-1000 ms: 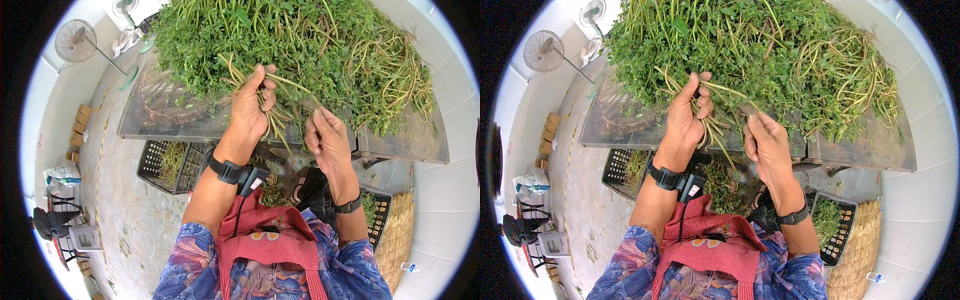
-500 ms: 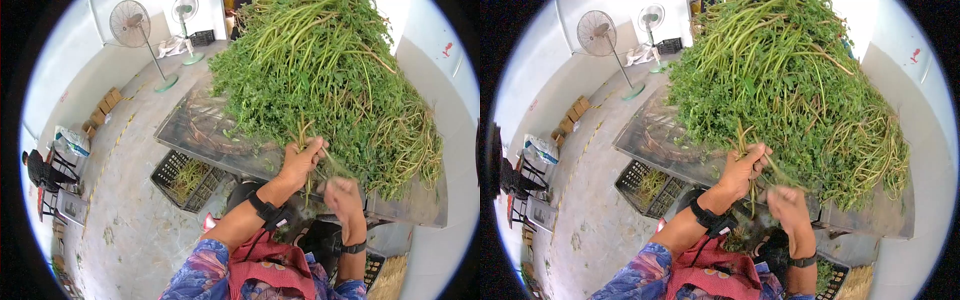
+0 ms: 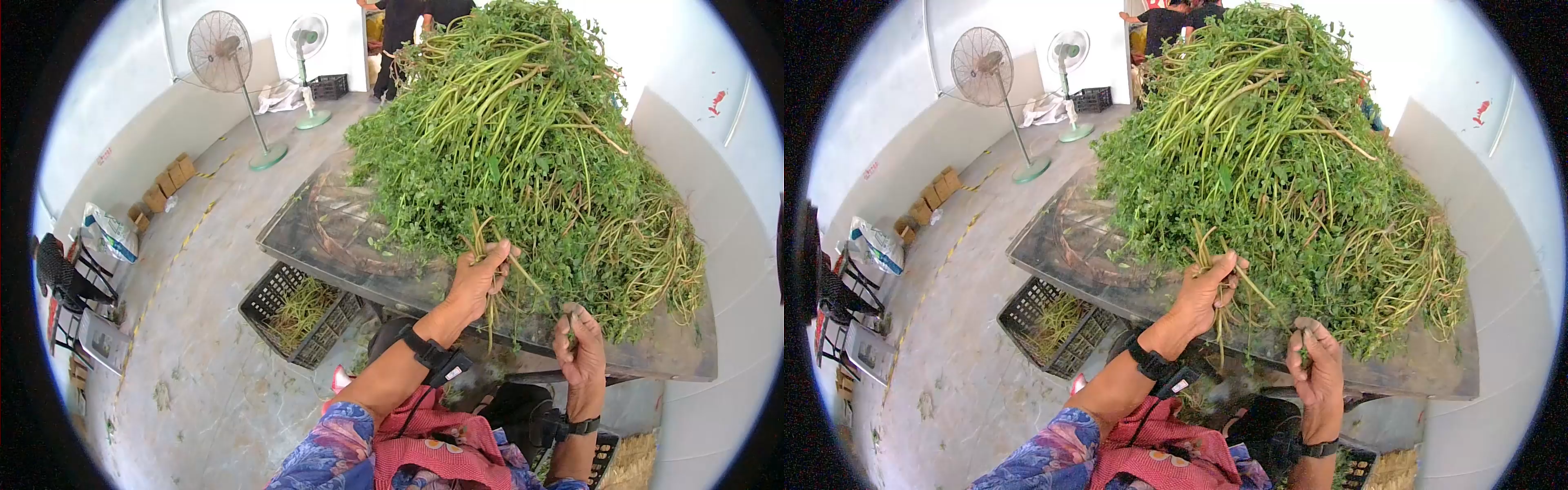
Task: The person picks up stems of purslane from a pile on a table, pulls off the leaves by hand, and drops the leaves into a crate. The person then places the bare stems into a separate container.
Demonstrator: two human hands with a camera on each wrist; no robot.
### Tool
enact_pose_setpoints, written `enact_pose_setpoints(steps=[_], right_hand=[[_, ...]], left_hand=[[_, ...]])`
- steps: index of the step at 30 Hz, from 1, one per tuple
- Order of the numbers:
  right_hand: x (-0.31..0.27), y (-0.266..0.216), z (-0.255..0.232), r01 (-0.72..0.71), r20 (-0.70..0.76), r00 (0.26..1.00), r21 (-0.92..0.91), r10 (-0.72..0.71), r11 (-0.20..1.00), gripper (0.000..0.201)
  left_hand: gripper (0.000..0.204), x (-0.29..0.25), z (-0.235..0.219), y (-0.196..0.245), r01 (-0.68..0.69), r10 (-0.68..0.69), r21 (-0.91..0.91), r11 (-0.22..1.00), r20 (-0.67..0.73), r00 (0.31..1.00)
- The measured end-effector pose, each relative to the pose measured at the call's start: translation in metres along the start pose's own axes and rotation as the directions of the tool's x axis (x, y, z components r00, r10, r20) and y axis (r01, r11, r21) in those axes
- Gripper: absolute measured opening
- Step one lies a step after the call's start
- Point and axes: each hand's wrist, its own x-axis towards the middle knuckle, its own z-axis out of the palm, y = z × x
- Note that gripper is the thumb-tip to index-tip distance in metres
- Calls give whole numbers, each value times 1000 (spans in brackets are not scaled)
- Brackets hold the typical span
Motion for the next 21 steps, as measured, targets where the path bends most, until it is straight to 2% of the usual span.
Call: enact_pose_setpoints(steps=[3,6,8,9,10,13,16,20,21], right_hand=[[3,0,1,-50,9,999,73,49,996,19],[5,3,1,-5,-62,998,-25,3,1000,14],[8,3,1,-27,-84,996,-161,14,987,17],[11,3,2,-3,-77,997,-199,-13,980,18],[11,3,5,25,-62,997,-237,-41,971,20],[15,-1,12,24,-91,994,-339,-58,940,24],[23,2,18,31,-51,997,-461,-61,887,30],[31,2,17,41,-42,997,-504,-72,863,33],[32,0,17,14,-107,991,-476,-74,879,35]], left_hand=[[27,-1,0,2,-2,2,18,1000,19,1000],[26,-4,-1,1,25,-24,38,999,-19,1000],[25,-5,11,5,36,-39,-18,999,-162,986],[26,0,-6,-2,7,-7,13,1000,27,1000],[28,-1,-6,0,23,-24,12,1000,43,999],[28,-2,-4,2,28,-25,-74,997,39,999],[28,-1,-3,3,60,-55,-80,995,64,996],[29,-1,0,1,80,-78,-66,995,35,996],[28,0,0,0,62,-60,-79,995,38,998]])
